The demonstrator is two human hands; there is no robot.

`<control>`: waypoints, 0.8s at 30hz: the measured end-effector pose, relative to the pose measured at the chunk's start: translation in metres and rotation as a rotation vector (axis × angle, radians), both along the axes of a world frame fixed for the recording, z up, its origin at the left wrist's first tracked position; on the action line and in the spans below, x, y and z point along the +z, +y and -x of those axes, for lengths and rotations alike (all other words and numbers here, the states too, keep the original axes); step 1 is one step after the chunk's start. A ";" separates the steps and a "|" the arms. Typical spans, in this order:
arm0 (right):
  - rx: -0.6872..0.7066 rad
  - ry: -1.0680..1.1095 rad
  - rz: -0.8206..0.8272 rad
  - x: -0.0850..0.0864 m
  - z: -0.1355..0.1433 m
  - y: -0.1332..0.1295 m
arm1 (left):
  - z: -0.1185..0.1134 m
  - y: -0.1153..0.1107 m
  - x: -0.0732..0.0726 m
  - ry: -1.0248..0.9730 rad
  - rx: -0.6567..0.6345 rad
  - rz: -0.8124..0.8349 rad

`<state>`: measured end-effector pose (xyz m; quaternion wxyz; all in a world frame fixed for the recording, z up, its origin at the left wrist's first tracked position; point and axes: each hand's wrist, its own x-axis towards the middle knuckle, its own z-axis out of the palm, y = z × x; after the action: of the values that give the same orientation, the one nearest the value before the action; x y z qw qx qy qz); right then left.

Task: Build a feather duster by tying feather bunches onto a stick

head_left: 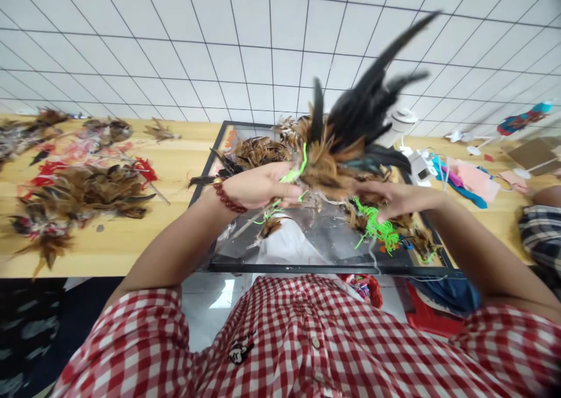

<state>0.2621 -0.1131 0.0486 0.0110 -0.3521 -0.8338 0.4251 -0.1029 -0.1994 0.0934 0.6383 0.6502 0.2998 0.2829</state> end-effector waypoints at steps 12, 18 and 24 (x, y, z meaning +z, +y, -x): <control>-0.426 0.874 0.908 -0.049 0.118 -0.019 | -0.029 0.047 -0.053 -0.536 0.436 0.543; -0.582 0.970 0.802 -0.076 0.117 -0.019 | -0.024 0.057 -0.088 -0.627 0.680 0.713; -0.571 0.828 0.730 -0.101 0.132 -0.038 | 0.001 0.063 -0.098 -0.860 0.588 0.966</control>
<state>0.1297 -0.1510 -0.0523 0.3256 -0.3478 -0.4340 0.7646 -0.1036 -0.1364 -0.0049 0.8142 0.0171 0.2763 0.5103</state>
